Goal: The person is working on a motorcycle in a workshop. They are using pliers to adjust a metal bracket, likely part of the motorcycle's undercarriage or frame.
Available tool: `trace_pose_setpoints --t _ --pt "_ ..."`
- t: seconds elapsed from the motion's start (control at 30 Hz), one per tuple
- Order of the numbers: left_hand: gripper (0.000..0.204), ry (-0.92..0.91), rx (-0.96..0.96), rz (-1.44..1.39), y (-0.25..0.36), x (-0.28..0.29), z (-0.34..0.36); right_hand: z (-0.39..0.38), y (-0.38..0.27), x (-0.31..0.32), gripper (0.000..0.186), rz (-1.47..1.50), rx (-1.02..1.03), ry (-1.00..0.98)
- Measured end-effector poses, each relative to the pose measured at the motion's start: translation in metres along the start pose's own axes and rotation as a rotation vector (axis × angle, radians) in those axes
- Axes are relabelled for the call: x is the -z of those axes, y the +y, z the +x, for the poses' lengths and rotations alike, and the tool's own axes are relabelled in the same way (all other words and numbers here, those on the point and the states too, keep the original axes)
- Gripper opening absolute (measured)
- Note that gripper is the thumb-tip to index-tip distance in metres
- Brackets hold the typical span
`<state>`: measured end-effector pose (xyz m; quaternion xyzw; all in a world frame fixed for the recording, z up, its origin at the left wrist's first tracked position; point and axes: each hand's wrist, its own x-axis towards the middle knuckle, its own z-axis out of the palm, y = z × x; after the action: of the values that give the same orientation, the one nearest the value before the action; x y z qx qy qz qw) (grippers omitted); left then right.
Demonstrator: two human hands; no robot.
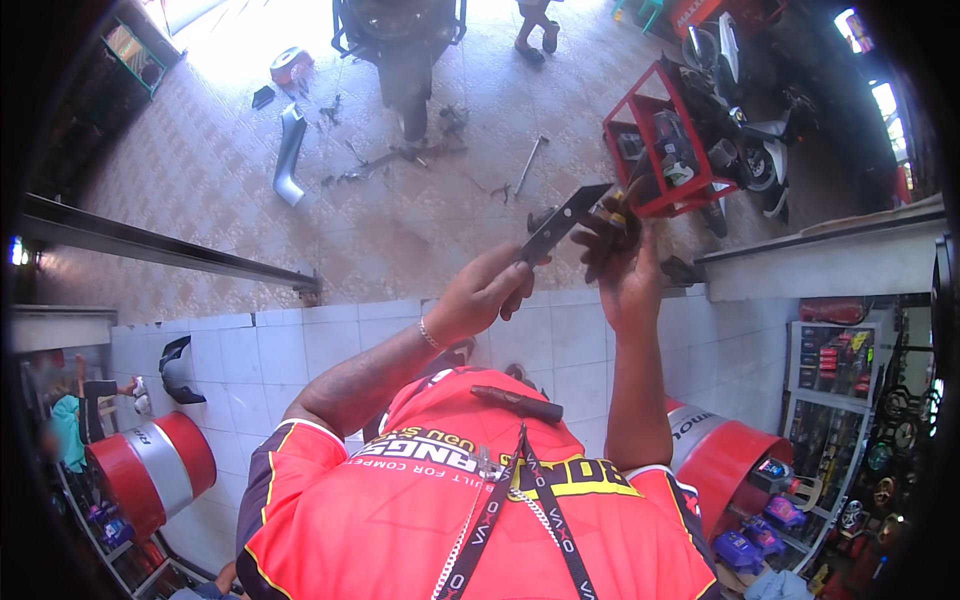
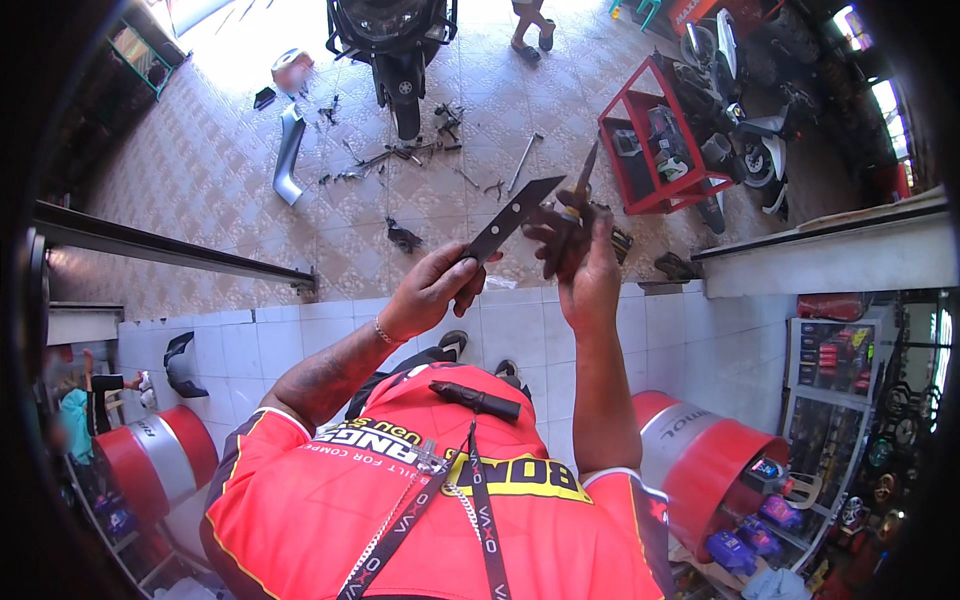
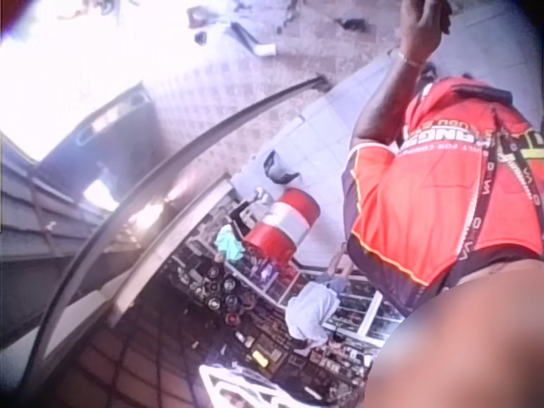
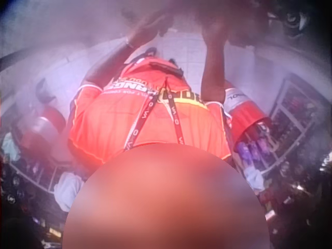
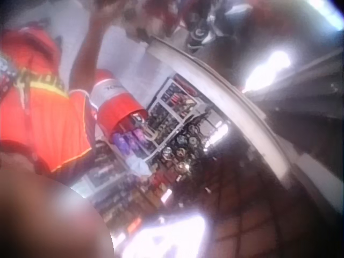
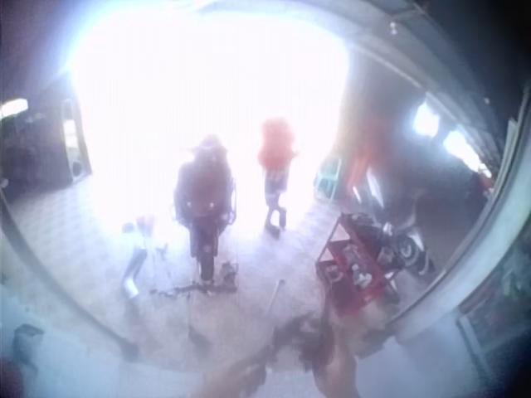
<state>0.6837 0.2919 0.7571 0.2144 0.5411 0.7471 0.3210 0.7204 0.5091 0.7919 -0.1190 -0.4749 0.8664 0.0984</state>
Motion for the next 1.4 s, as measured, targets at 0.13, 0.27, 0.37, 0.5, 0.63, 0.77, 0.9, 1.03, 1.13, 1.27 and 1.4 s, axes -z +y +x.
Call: trace_pose_setpoints --t 0.13,0.27,0.37,0.5,0.63,0.77,0.9,1.03,1.13,1.27,1.4 --pt "0.037 0.025 0.036 -0.045 -0.01 0.012 -0.006 -0.02 0.022 0.037 0.043 0.249 -0.085 0.057" --pt "0.036 0.04 0.068 -0.053 -0.017 0.026 -0.01 -0.04 0.055 0.06 0.043 0.481 -0.116 -0.011" --pt "0.035 0.046 0.098 -0.052 -0.021 0.035 -0.012 -0.055 0.076 0.058 0.046 0.599 -0.199 -0.046" --pt "0.034 0.053 0.107 -0.043 -0.026 0.046 -0.011 -0.058 0.09 0.041 0.043 0.429 -0.287 -0.032" --pt "0.033 0.106 0.14 -0.082 -0.031 0.055 -0.004 -0.035 0.086 0.034 0.031 -0.114 -0.145 -0.067" --pt "0.032 0.183 0.159 -0.067 -0.04 0.064 0.01 0.006 0.073 0.048 0.03 -0.562 0.023 -0.119" --pt "0.031 0.273 0.218 -0.042 -0.051 0.074 0.031 0.065 0.087 0.103 0.036 -0.972 -0.007 -0.179" --pt "0.03 0.396 0.299 -0.028 -0.063 0.083 0.058 0.127 0.159 0.225 0.046 -1.38 -0.264 -0.218" --pt "0.029 0.472 0.341 0.028 -0.068 0.092 0.077 0.129 0.204 0.343 0.053 -1.494 -0.987 -0.144" --pt "0.028 0.567 0.369 0.011 -0.072 0.101 0.093 0.1 0.202 0.452 0.051 -1.656 -1.573 -0.372" --pt "0.027 0.664 0.378 0.015 -0.074 0.113 0.099 0.126 0.177 0.464 0.047 -1.539 -1.503 -0.298"
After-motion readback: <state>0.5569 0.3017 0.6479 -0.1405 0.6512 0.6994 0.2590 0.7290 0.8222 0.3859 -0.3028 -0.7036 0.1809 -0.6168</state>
